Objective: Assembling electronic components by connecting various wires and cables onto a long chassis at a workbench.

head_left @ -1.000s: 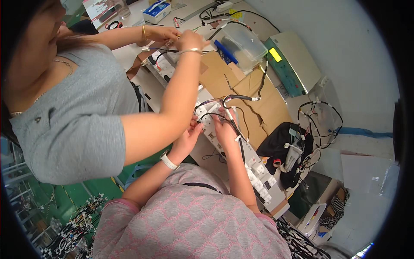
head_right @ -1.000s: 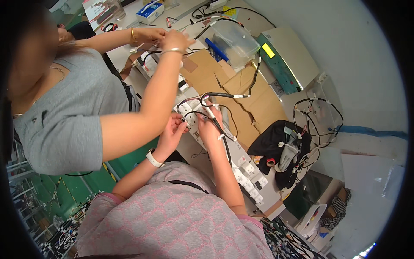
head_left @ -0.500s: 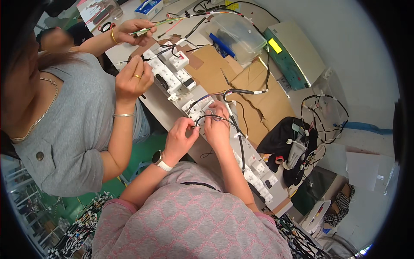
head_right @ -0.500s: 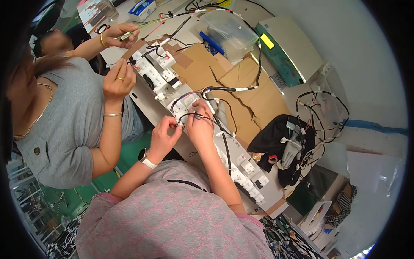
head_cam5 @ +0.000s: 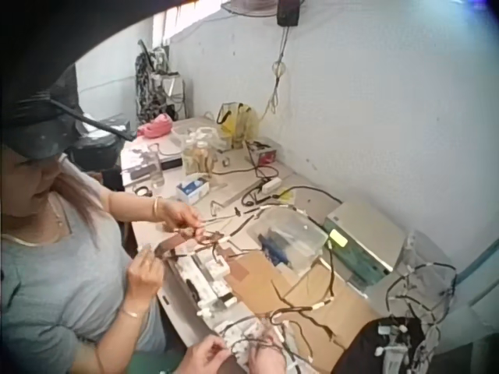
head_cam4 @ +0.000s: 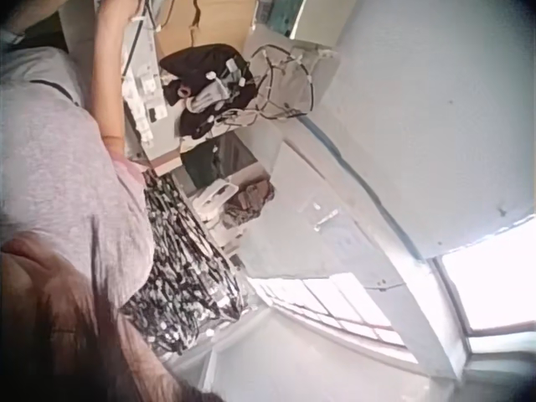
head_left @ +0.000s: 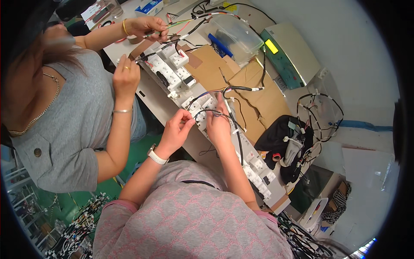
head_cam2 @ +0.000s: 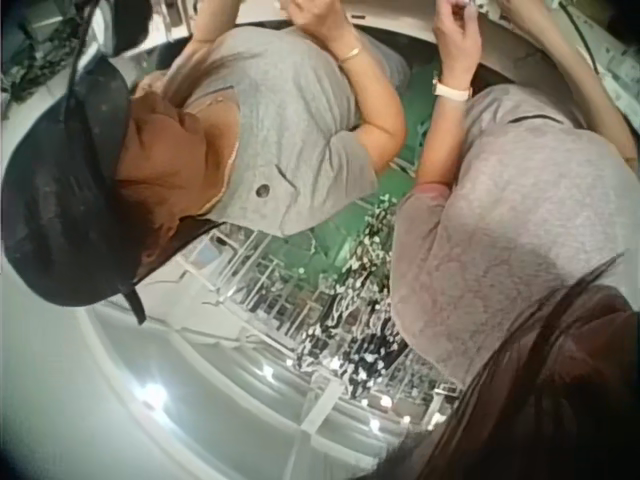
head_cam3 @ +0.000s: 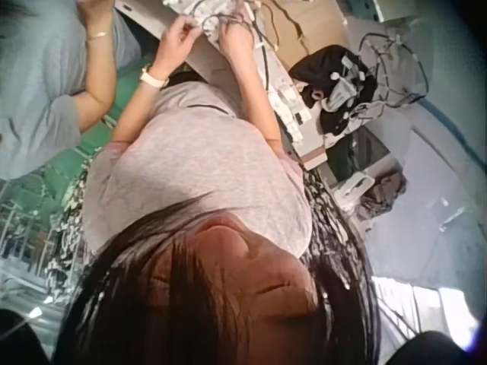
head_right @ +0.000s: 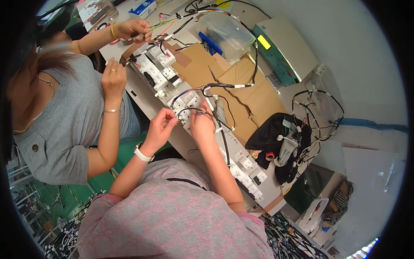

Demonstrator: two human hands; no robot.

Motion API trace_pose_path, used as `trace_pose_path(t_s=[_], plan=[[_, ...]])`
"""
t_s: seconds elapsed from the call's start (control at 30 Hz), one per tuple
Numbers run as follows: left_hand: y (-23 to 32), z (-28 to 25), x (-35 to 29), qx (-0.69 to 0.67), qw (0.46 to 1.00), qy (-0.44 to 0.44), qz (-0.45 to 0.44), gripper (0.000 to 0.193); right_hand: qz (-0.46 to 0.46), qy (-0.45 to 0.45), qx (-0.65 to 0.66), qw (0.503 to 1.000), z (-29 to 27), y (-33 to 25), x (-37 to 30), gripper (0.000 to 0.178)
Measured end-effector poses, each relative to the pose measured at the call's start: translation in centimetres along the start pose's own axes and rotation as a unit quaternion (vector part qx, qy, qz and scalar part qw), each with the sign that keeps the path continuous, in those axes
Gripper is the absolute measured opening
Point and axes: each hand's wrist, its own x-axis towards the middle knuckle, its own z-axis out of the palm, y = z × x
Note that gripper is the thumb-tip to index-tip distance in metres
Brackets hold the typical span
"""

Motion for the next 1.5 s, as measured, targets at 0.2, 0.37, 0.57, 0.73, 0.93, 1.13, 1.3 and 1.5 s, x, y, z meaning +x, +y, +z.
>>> trace_pose_path(t_s=[0.2,0.37,0.57,0.73,0.93,1.13,1.3,1.5], plan=[[-1.2,0.0,0.4,-0.022,0.999,-0.033,0.02,0.012,-0.131,0.036,-0.011,0.991,-3.6,-2.5,-9.9,0.051],[-1.8,0.4,0.7,-0.108,0.992,-0.06,0.001,0.011,-0.137,0.173,0.069,0.973,-6.2,6.1,-22.2,0.023],[-0.2,-0.3,1.6,-0.013,0.995,-0.102,0.013,0.011,0.307,0.242,0.177,0.903,-0.2,14.9,-33.8,0.015],[0.1,-1.6,2.1,0.086,0.988,-0.094,0.083,0.011,0.261,0.126,0.214,0.933,-1.3,15.0,-31.4,0.033],[-0.5,-0.3,0.8,0.143,0.981,0.025,0.125,0.009,0.255,0.067,0.094,0.96,-7.0,8.6,-28.2,0.032],[0.6,0.8,0.1,0.316,0.926,0.074,0.19,0.004,0.197,0.067,0.063,0.976,-11.0,4.9,-26.3,0.031],[-0.4,2.2,-0.5,0.334,0.915,0.099,0.203,0.006,0.171,0.053,0.052,0.983,-12.8,2.4,-26.3,0.031],[-2.7,2.7,-0.1,-0.104,0.982,0.09,-0.127,0.021,0.185,0.033,0.056,0.981,-14.8,0.7,-25.6,0.031]])
